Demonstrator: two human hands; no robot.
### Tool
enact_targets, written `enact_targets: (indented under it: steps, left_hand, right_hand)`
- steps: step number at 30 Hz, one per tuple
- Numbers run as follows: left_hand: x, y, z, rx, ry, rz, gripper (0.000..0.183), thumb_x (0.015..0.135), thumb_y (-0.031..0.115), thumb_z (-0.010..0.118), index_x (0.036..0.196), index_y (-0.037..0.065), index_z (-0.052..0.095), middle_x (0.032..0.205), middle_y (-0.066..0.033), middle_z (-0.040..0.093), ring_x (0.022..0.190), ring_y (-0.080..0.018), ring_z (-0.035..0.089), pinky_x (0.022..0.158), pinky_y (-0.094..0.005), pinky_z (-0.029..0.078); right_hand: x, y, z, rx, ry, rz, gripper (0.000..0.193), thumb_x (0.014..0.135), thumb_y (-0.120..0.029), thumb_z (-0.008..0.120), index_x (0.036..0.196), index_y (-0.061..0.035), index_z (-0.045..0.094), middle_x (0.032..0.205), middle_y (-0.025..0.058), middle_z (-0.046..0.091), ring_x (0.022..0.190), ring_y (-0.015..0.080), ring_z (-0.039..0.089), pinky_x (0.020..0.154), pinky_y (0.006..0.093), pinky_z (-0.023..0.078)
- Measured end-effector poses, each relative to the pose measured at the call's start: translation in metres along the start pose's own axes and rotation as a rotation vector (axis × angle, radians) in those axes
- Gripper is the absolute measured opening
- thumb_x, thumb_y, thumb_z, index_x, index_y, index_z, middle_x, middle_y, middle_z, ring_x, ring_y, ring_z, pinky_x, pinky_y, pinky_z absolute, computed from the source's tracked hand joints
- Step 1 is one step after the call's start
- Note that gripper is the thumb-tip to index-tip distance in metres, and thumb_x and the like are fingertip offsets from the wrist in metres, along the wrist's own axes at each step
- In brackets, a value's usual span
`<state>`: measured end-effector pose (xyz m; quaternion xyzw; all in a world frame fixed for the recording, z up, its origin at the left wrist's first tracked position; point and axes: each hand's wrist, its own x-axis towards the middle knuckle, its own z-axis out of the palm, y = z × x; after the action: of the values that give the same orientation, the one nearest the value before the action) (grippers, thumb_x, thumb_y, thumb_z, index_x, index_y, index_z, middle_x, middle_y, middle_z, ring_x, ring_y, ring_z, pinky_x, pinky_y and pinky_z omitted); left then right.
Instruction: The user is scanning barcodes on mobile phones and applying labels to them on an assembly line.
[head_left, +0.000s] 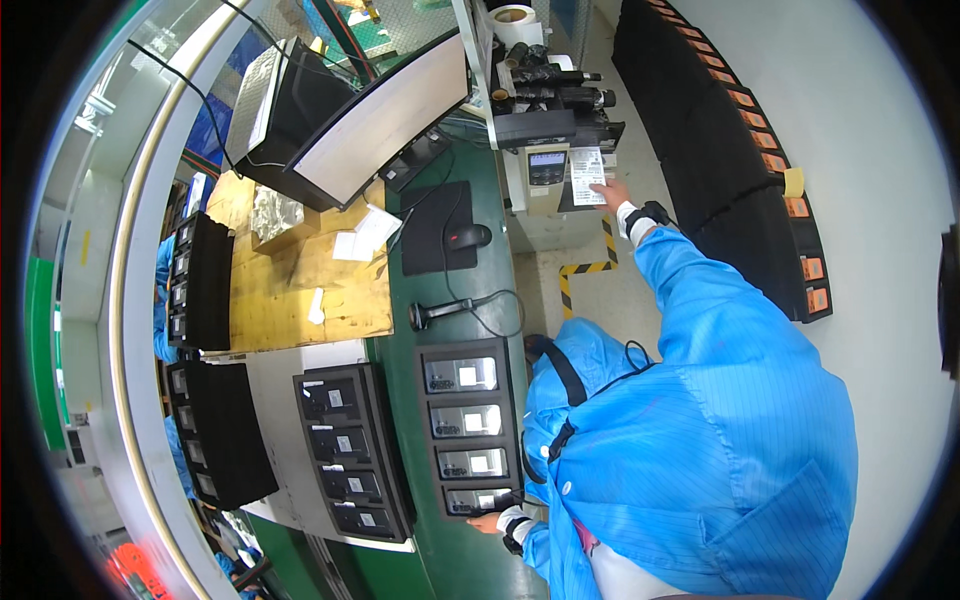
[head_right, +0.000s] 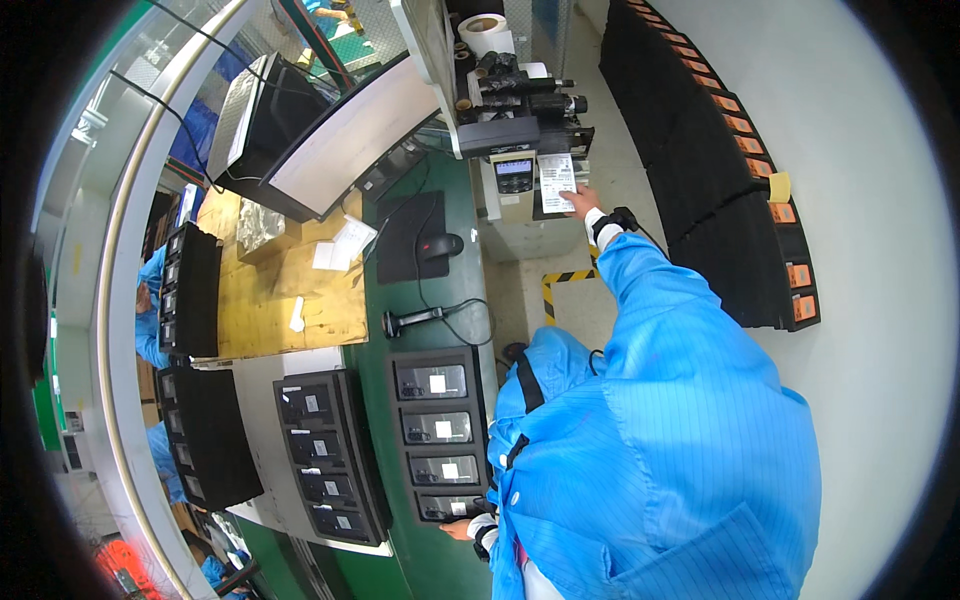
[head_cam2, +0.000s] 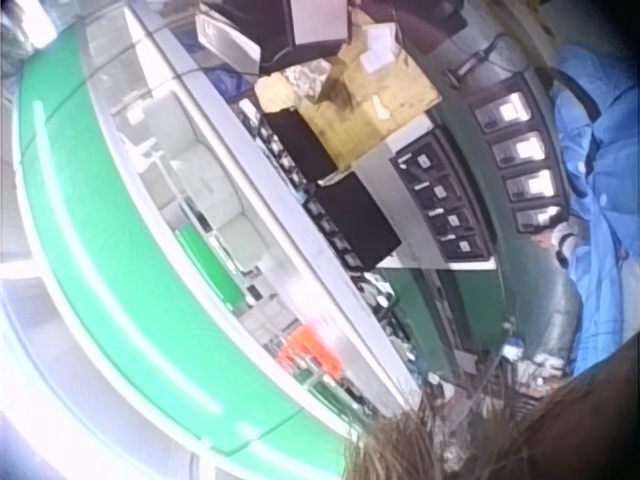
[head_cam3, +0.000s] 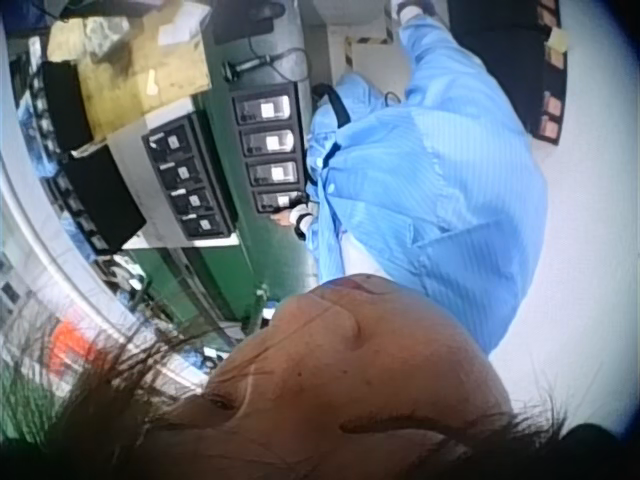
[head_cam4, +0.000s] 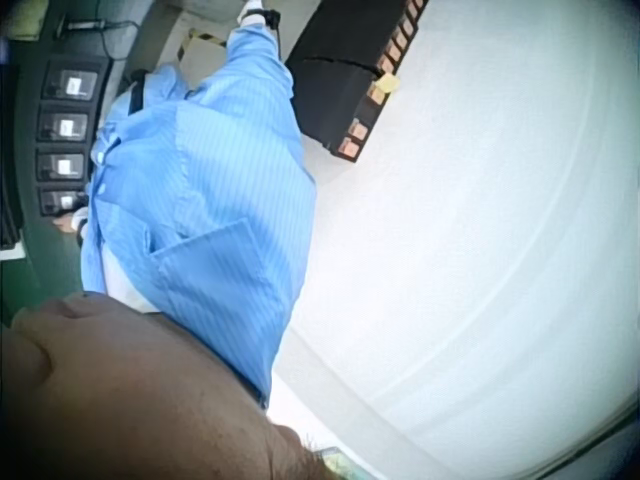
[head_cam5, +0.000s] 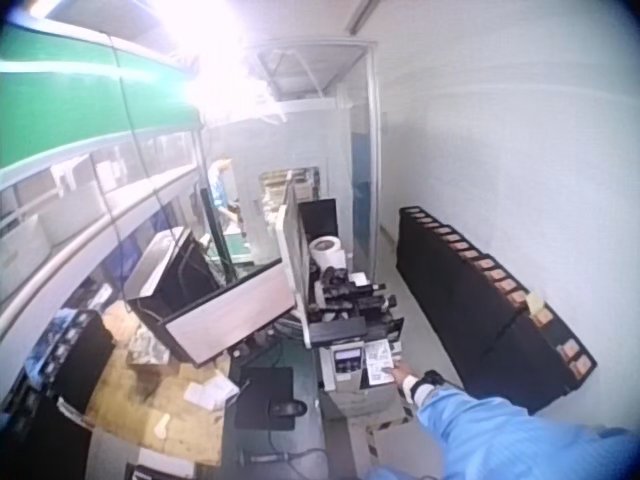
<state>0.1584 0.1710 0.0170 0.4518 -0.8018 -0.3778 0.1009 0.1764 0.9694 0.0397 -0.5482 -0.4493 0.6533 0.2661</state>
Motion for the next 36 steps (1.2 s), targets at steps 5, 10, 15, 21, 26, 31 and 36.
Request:
enact_targets:
  steps: [5,10,15,21,26,31,36]
  left_hand:
    - [0.010,-0.009,0.000,-0.065,-0.006,-0.054,0.061,0.108,0.043,0.042,0.135,-0.010,0.058,0.139,-0.0322,0.058,0.121,-0.0447,0.061,0.107,-0.0469,0.047]
    - [0.007,-0.004,0.001,0.041,0.014,-0.122,0.060,0.108,0.043,0.044,0.134,-0.009,0.059,0.135,-0.0317,0.060,0.117,-0.0456,0.062,0.105,-0.0478,0.048]
    - [0.003,0.000,0.003,0.023,0.005,-0.065,0.060,0.108,0.043,0.044,0.134,-0.009,0.058,0.135,-0.0315,0.060,0.117,-0.0455,0.062,0.105,-0.0480,0.048]
    - [0.000,0.006,0.004,0.029,-0.009,-0.068,0.059,0.108,0.042,0.045,0.134,-0.009,0.058,0.134,-0.0312,0.060,0.117,-0.0453,0.062,0.105,-0.0482,0.048]
    - [-0.001,0.009,0.004,0.037,-0.017,-0.060,0.058,0.108,0.042,0.045,0.134,-0.008,0.058,0.134,-0.0310,0.060,0.117,-0.0452,0.062,0.104,-0.0484,0.048]
    - [-0.002,0.009,0.004,0.036,-0.020,-0.061,0.058,0.107,0.041,0.046,0.134,-0.008,0.058,0.134,-0.0308,0.060,0.117,-0.0451,0.062,0.104,-0.0486,0.048]
    - [-0.004,0.009,0.004,0.031,-0.019,-0.069,0.057,0.107,0.041,0.046,0.134,-0.008,0.058,0.134,-0.0305,0.060,0.116,-0.0449,0.062,0.104,-0.0489,0.048]
  right_hand:
    - [-0.016,-0.003,-0.001,-0.073,-0.044,0.004,0.043,0.091,-0.023,0.078,0.129,-0.0084,0.064,0.120,0.0066,0.071,0.109,0.0233,0.069,0.084,0.0427,0.061]
    - [-0.017,0.009,-0.005,-0.103,-0.049,0.037,0.041,0.093,-0.025,0.077,0.128,-0.0086,0.065,0.119,0.0056,0.071,0.108,0.0220,0.069,0.084,0.0419,0.062]
    - [-0.021,0.019,-0.004,-0.088,0.022,0.090,0.037,0.093,-0.025,0.077,0.124,-0.0086,0.066,0.119,0.0049,0.071,0.109,0.0211,0.068,0.085,0.0406,0.060]
    - [-0.028,0.016,-0.004,-0.063,-0.008,0.144,0.038,0.093,-0.032,0.075,0.124,-0.0114,0.066,0.115,0.0046,0.072,0.105,0.0194,0.069,0.083,0.0414,0.058]
    - [-0.006,0.014,-0.003,0.138,-0.054,0.092,0.042,0.094,-0.030,0.072,0.127,-0.0053,0.065,0.116,0.0091,0.073,0.102,0.0211,0.071,0.087,0.0379,0.056]
    - [0.014,0.018,-0.008,0.026,-0.013,-0.033,0.040,0.095,-0.017,0.069,0.129,0.0029,0.063,0.116,0.0118,0.073,0.102,0.0230,0.072,0.089,0.0343,0.056]
    - [0.015,0.018,-0.006,-0.010,-0.088,-0.132,0.039,0.096,-0.018,0.069,0.129,0.0019,0.064,0.114,0.0111,0.073,0.100,0.0214,0.072,0.088,0.0332,0.056]
